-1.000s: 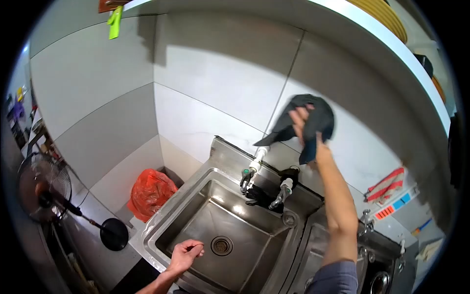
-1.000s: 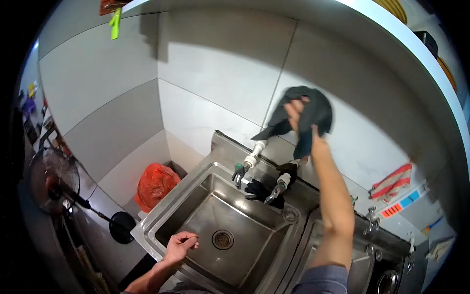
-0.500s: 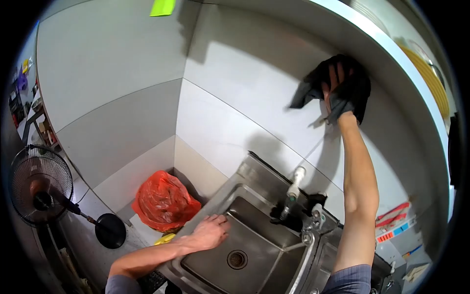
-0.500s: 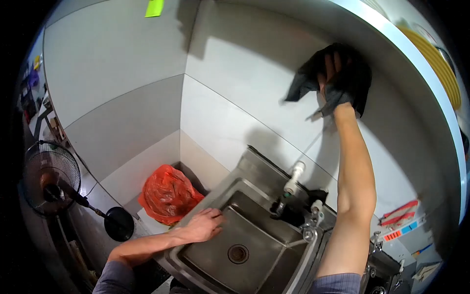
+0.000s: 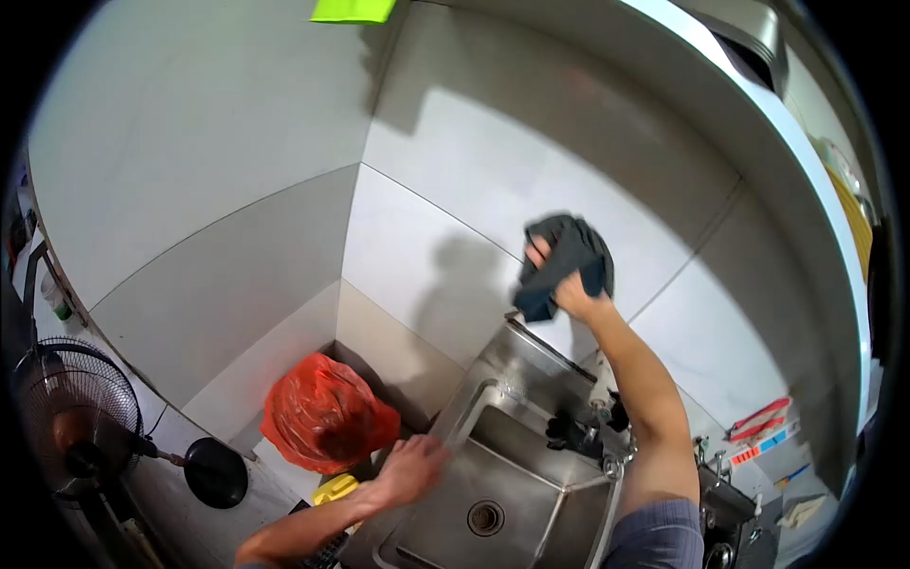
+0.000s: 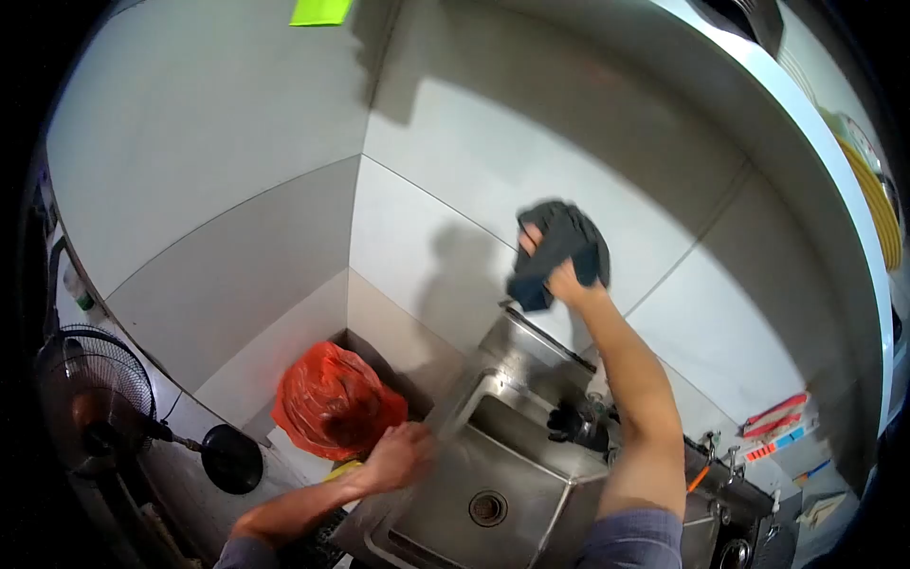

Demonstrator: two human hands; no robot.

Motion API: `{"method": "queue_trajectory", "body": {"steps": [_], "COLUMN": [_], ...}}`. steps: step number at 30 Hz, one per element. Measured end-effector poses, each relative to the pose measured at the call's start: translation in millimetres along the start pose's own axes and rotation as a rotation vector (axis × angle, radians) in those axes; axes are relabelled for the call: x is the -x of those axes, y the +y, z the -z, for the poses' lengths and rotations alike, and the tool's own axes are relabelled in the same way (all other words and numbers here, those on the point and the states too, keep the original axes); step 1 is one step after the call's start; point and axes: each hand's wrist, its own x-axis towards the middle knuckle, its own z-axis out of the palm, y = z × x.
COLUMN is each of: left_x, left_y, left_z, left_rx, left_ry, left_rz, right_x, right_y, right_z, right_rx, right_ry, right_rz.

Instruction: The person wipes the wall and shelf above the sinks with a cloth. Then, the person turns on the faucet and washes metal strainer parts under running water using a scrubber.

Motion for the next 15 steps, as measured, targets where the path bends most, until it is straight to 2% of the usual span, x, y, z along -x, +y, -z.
{"method": "queue_trajectory", "body": {"steps": [1, 3, 4, 5, 7, 10, 13, 15], "left_x": [3, 10, 14, 15, 19, 13, 9, 9], "left_y": [-4, -10, -13, -16, -16, -19, -17, -15], "left_z": [-10, -30, -35, -34, -36, -36, -43, -36], "left_rx": [0.002, -0.109, -0.083, -0.067, -0.063, -0.044, -0.071, -0.05], "left_ry": [0.018, 0.016, -0.086, -0.09, -0.138, -0.172, -0.131, -0.123], "left_rz": [0.008, -0.04, -0.034, -0.035, -0.045, -0.051, -0.001, 0.019], "right_x": [13, 21, 7, -13, -60, -129, -219, -268], "right_y": [2, 32, 45, 55, 56, 79, 101, 87], "right_z": [-2, -5, 17, 56, 103, 107, 77, 48], "right_rx": [0.034, -0.207, -0.086, 0.034, 0.157, 0.387, 0.373, 0.357], "right_ry": [-0.044, -0.085, -0.143, -0.208, -0.051, 0.241, 0.496, 0.551], "right_rz": [0.016, -0.066, -0.112, -0.164, -0.266, -0.175, -0.097, -0.065]}}
